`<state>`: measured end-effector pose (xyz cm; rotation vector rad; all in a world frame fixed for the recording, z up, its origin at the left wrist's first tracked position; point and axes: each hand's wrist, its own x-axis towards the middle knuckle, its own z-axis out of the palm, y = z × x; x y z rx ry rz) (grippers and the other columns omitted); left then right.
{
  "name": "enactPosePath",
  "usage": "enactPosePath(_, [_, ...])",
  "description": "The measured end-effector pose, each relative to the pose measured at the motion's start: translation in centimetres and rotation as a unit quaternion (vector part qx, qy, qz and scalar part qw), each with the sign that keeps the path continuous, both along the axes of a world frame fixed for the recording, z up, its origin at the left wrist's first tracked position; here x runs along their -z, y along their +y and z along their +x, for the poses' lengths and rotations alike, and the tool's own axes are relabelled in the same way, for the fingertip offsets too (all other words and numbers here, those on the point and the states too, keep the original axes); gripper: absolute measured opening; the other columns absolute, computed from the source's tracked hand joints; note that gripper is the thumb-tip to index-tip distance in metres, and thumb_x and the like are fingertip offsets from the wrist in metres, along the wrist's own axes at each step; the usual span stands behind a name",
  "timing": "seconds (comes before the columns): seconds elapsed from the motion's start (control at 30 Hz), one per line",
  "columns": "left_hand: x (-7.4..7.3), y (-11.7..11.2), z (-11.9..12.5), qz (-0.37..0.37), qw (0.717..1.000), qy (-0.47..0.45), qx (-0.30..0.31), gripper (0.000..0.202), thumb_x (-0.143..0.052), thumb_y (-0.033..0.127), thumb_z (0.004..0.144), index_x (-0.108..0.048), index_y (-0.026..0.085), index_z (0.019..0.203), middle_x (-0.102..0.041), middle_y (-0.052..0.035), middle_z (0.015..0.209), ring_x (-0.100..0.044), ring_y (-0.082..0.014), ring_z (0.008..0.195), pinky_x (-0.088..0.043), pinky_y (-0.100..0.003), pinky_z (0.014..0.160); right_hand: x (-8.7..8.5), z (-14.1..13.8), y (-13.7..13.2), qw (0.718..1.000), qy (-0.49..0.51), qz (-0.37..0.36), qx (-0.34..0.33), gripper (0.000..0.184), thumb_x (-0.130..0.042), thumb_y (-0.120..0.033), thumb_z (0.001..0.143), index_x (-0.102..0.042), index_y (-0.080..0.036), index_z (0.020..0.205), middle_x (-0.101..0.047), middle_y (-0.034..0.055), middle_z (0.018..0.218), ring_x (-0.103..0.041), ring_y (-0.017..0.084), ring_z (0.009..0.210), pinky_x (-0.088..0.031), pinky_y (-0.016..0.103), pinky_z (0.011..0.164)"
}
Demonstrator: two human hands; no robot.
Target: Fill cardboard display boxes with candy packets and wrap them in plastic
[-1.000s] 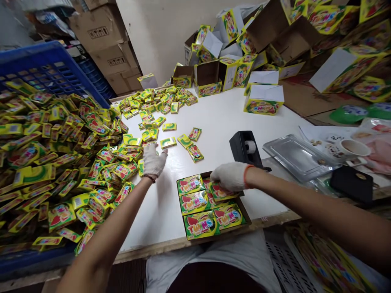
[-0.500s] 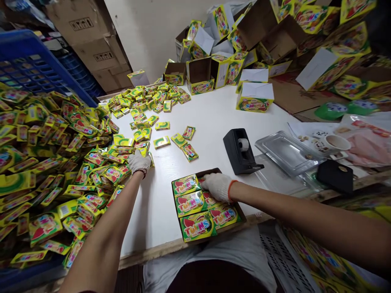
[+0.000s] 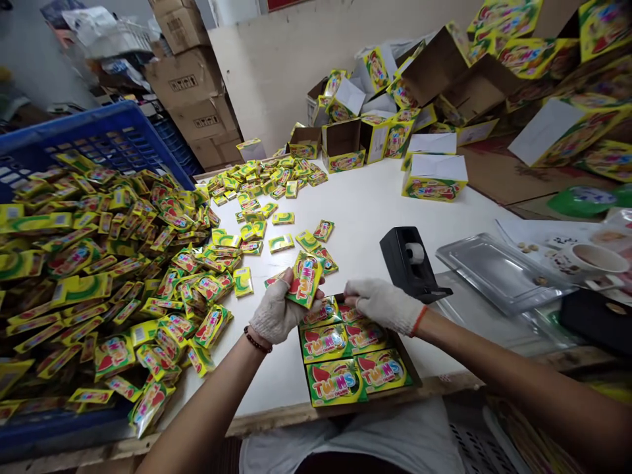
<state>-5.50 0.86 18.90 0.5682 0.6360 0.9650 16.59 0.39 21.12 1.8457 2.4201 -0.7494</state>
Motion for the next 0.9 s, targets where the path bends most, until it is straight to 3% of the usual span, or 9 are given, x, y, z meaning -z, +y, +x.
enactPosePath(0.13, [-1.3, -1.3, 2.4, 0.033, 0.999, 0.016, 0.000, 0.039, -0.066, 0.046, 0.088, -0.060, 0.015, 0.111, -0.071, -0.0089, 0.096, -0.069, -0.0171, 0.072, -0.057, -0.028, 0.063, -2.1, 0.6, 0.2, 0.934, 0.320, 0.087, 0.133, 0.035, -0.045, -0.040, 0.095, -0.062, -0.016, 0.114, -0.069, 0.0080, 0.094, -0.064, 0.019, 0.081, -0.053, 0.029, 0.070])
enactPosePath(0.2, [-1.7, -1.5, 3.5, 0.093, 0.992, 0.070, -0.053, 0.039, -0.064, 0.050, 0.088, -0.059, 0.017, 0.108, -0.069, -0.0047, 0.092, -0.066, -0.0146, 0.073, -0.056, -0.027, 0.068, -3.0, 0.4, 0.0, 0.912, 0.386, 0.037, 0.132, 0.039, -0.049, -0.047, 0.092, -0.062, -0.015, 0.111, -0.068, 0.0076, 0.090, -0.063, 0.018, 0.077, -0.052, 0.028, 0.064])
enactPosePath(0.27, [-1.9, -1.6, 4.2, 0.202, 0.955, 0.199, -0.087, 0.035, -0.059, 0.052, 0.090, -0.059, 0.019, 0.100, -0.065, -0.0012, 0.085, -0.060, -0.0136, 0.072, -0.052, -0.026, 0.067, -3.8, 0.2, -0.2, 0.913, 0.395, 0.005, 0.102, 0.041, -0.056, -0.048, 0.087, -0.062, -0.015, 0.110, -0.068, 0.0071, 0.093, -0.063, 0.019, 0.078, -0.053, 0.029, 0.066])
enactPosePath(0.4, [-2.0, -1.8, 4.2, 0.408, 0.760, 0.503, -0.052, 0.019, -0.057, 0.039, 0.089, -0.059, 0.020, 0.083, -0.059, 0.0004, 0.074, -0.053, -0.0161, 0.071, -0.045, -0.030, 0.068, -5.3, 0.6, -0.4, 0.951, 0.252, 0.177, 0.030, 0.048, -0.067, -0.029, 0.077, -0.061, -0.018, 0.123, -0.067, 0.0084, 0.112, -0.063, 0.021, 0.093, -0.052, 0.034, 0.080])
enactPosePath(0.47, [-1.9, -1.8, 4.1, 0.443, 0.701, 0.558, -0.027, 0.013, -0.059, 0.034, 0.087, -0.062, 0.021, 0.088, -0.063, -0.0005, 0.077, -0.058, -0.0182, 0.075, -0.045, -0.031, 0.071, -6.1, 1.0, -0.2, 0.965, 0.096, 0.232, -0.080, 0.036, -0.064, -0.018, 0.076, -0.067, -0.019, 0.112, -0.068, 0.0088, 0.112, -0.061, 0.024, 0.100, -0.048, 0.036, 0.088])
enactPosePath(0.53, [-1.6, -1.5, 4.1, 0.446, 0.705, 0.550, -0.029, 0.016, -0.062, 0.030, 0.085, -0.064, 0.022, 0.099, -0.068, -0.0006, 0.083, -0.062, -0.0183, 0.078, -0.048, -0.031, 0.073, -6.7, 1.4, -0.1, 0.967, -0.054, 0.188, -0.164, 0.021, -0.058, -0.013, 0.080, -0.070, -0.018, 0.096, -0.070, 0.0084, 0.102, -0.062, 0.025, 0.099, -0.045, 0.036, 0.088])
enactPosePath(0.63, [-0.2, 0.0, 3.4, 0.424, 0.718, 0.547, -0.073, 0.023, -0.058, 0.028, 0.090, -0.061, 0.022, 0.111, -0.070, -0.0010, 0.090, -0.065, -0.0156, 0.078, -0.051, -0.028, 0.074, -6.8, 1.5, 0.1, 0.972, -0.190, 0.085, -0.112, 0.023, -0.052, -0.012, 0.086, -0.071, -0.019, 0.098, -0.072, 0.0090, 0.101, -0.065, 0.024, 0.093, -0.045, 0.032, 0.076])
enactPosePath(0.77, [2.7, 4.1, 0.7, 0.356, 0.619, 0.693, -0.094, 0.027, -0.051, 0.024, 0.094, -0.058, 0.019, 0.119, -0.066, -0.0086, 0.117, -0.065, -0.0186, 0.105, -0.051, -0.031, 0.093, -5.6, 0.2, 0.6, 0.958, -0.273, 0.011, -0.090, 0.032, -0.049, -0.012, 0.089, -0.070, -0.018, 0.112, -0.071, 0.0145, 0.112, -0.068, 0.029, 0.101, -0.049, 0.034, 0.075])
enactPosePath(0.9, [5.8, 7.2, -2.9, 0.299, 0.573, 0.760, -0.059, 0.037, -0.063, 0.026, 0.084, -0.059, 0.016, 0.120, -0.062, -0.0153, 0.124, -0.058, -0.0302, 0.119, -0.047, -0.041, 0.099, -4.5, -1.4, 1.4, 0.949, -0.293, -0.017, -0.118, 0.037, -0.052, -0.006, 0.086, -0.070, -0.012, 0.119, -0.069, 0.0209, 0.116, -0.067, 0.033, 0.109, -0.052, 0.038, 0.083])
